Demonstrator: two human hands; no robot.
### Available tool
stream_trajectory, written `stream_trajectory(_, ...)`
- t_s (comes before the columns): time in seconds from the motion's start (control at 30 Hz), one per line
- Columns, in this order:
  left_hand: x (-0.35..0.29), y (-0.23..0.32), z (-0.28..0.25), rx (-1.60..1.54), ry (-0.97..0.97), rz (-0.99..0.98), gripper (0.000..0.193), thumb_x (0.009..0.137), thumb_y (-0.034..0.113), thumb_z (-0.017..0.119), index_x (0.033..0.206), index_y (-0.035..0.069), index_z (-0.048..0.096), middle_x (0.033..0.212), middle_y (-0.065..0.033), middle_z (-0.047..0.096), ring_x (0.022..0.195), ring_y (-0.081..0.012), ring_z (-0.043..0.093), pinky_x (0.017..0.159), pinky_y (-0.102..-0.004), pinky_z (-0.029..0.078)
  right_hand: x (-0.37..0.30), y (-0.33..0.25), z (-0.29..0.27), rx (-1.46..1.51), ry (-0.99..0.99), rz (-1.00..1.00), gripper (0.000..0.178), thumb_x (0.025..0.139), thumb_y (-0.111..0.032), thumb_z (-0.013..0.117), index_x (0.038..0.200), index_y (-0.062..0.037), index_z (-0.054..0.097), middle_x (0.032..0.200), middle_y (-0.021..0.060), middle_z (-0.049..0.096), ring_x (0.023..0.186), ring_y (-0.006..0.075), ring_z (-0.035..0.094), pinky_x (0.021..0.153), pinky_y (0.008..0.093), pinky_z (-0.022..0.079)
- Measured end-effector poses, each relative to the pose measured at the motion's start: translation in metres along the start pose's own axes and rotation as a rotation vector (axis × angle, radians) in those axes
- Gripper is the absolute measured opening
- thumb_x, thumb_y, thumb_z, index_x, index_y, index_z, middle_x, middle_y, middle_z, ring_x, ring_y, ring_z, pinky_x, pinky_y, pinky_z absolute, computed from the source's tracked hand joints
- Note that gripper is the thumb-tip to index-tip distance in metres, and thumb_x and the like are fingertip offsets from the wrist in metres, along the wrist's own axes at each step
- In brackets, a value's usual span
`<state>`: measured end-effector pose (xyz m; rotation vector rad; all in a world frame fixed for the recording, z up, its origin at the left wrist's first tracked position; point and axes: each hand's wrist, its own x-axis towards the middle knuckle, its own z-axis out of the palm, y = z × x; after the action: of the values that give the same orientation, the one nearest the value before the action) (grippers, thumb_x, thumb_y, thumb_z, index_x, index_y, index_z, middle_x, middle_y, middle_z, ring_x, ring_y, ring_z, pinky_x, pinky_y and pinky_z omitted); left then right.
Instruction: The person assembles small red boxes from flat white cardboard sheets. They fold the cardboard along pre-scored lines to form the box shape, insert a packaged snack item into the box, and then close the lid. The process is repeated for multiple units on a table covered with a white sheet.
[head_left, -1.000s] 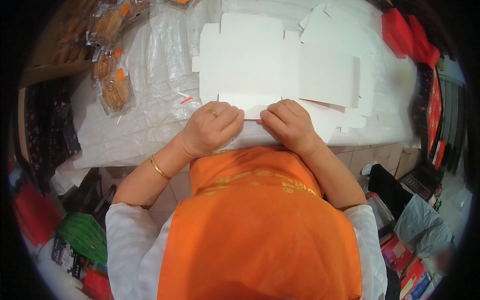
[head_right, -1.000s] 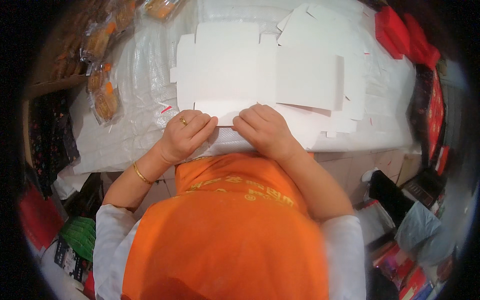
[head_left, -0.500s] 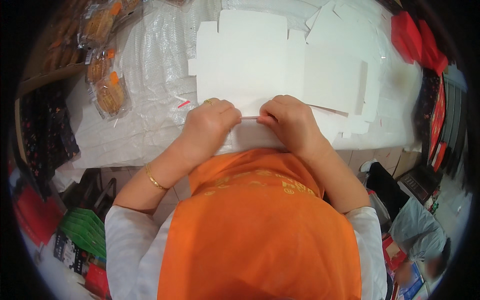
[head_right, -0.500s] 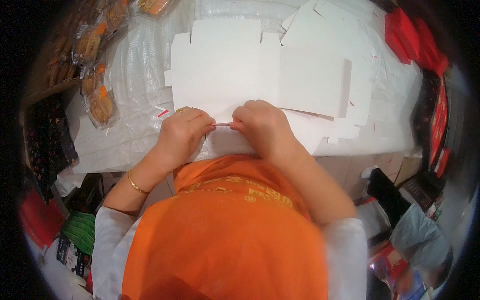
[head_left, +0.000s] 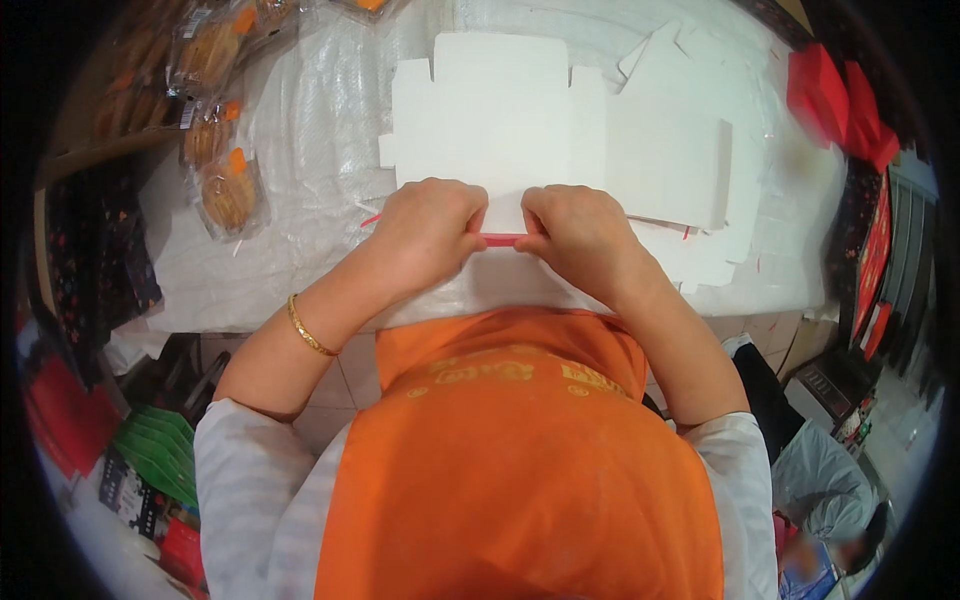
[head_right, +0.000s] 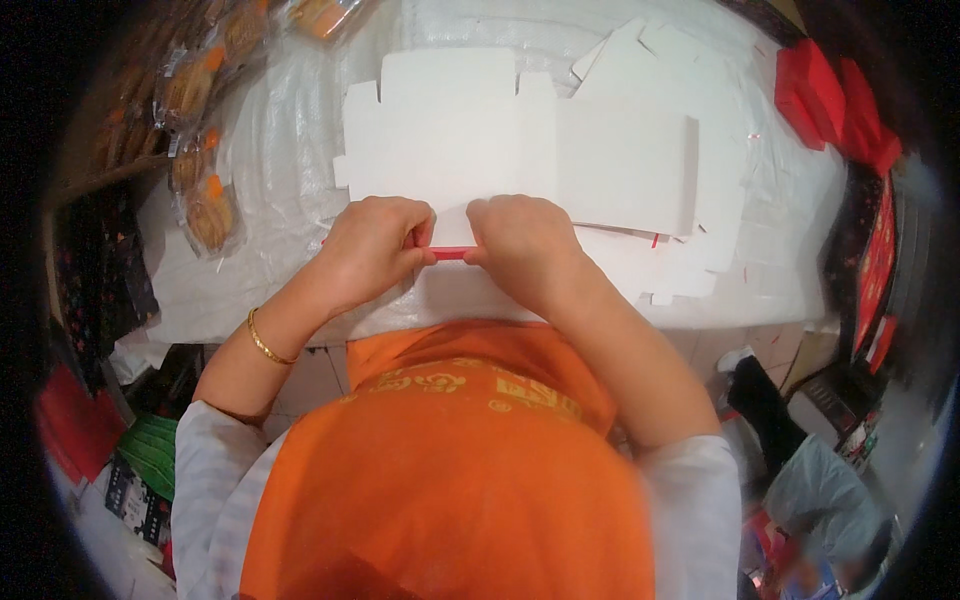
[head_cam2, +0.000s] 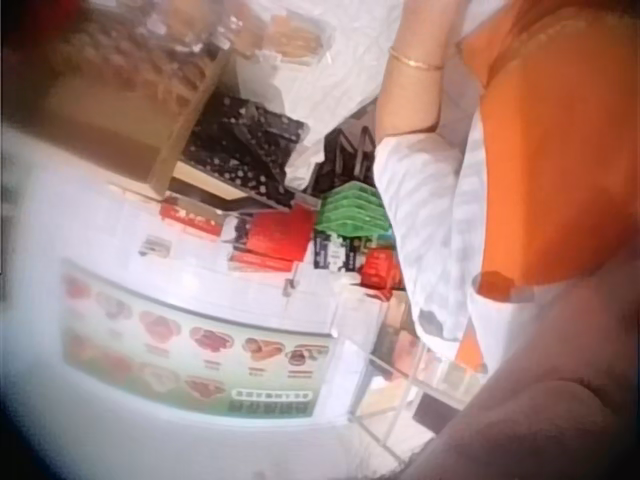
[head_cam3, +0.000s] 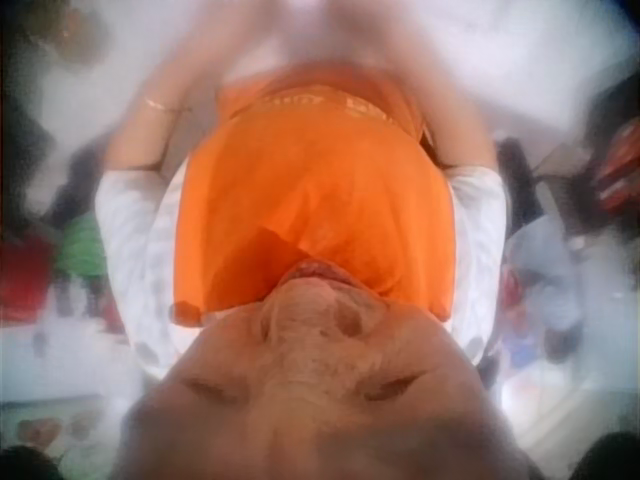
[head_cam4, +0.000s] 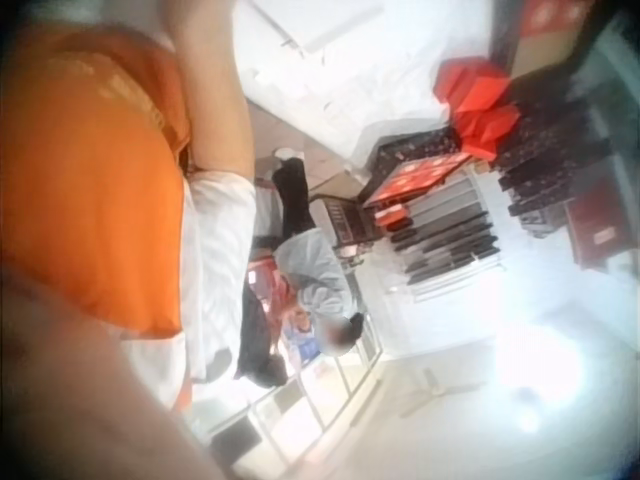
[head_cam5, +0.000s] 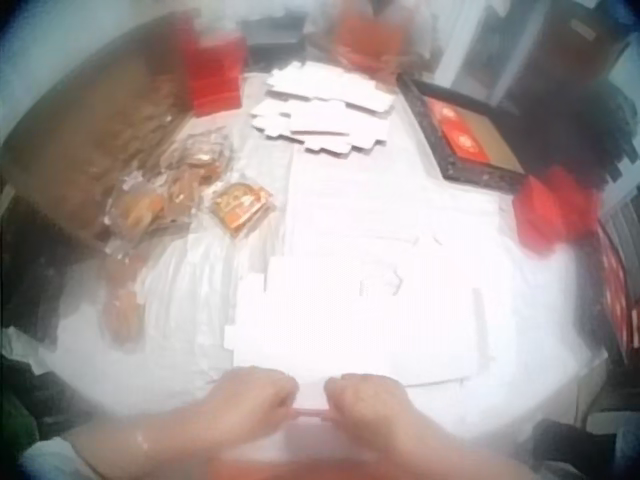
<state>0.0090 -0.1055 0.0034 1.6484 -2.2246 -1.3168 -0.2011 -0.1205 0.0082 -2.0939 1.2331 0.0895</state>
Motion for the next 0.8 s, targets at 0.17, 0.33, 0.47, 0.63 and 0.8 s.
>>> stream_trajectory(0.17,0.004,0.003,-0.001,0.125,-0.032,0.024,0.023,0.077,0.015,0.08,0.074,0.005,0.06,0.073,-0.0135,0.064,0.072,-0.0346,0.062,0.064,-0.0439,0.047,0.005,0.001,-0.003,-0.052,-0.048,0.001,0.027,0.078,-0.019,0.079,0.073,-0.0048,0.057,0.071,0.012,0.063,0.072,0.0338,0.061,0.065,0.0446,0.047)
stream_trajectory(0.33,0.007,0.015,-0.013,0.21,-0.096,-0.022,0.025,0.076,0.015,0.08,0.073,0.004,0.058,0.074,-0.013,0.064,0.074,-0.0344,0.063,0.065,-0.0437,0.048,0.031,-0.005,-0.016,-0.221,-0.249,0.019,0.024,0.077,-0.021,0.079,0.077,-0.0041,0.062,0.077,0.0138,0.068,0.077,0.0337,0.065,0.069,0.0447,0.05)
stream_trajectory(0.47,-0.007,0.006,0.014,0.295,0.186,0.171,0.023,0.076,0.017,0.079,0.08,0.005,0.06,0.083,-0.0122,0.063,0.084,-0.0333,0.063,0.069,-0.0432,0.051,0.012,0.001,-0.009,-0.119,-0.122,-0.052,0.027,0.076,-0.023,0.081,0.085,-0.0043,0.063,0.078,0.0125,0.067,0.082,0.0339,0.065,0.071,0.0432,0.05)
stream_trajectory(0.63,-0.006,0.009,0.067,0.428,0.543,0.503,0.018,0.077,0.011,0.071,0.085,0.006,0.056,0.096,-0.0087,0.056,0.088,-0.0279,0.06,0.071,-0.0392,0.051,-0.039,0.025,-0.012,0.229,0.18,-0.098,0.036,0.078,-0.014,0.079,0.107,-0.0043,0.061,0.101,0.0119,0.063,0.095,0.0299,0.061,0.082,0.0406,0.05)
stream_trajectory(0.8,-0.006,0.01,0.073,0.346,0.647,0.61,0.012,0.077,0.007,0.063,0.086,0.008,0.055,0.094,-0.0073,0.057,0.085,-0.0246,0.059,0.067,-0.0377,0.048,-0.074,0.043,0.005,0.078,0.49,-0.211,0.049,0.074,-0.005,0.077,0.119,-0.0027,0.059,0.121,0.0139,0.057,0.115,0.0355,0.053,0.099,0.0428,0.046)
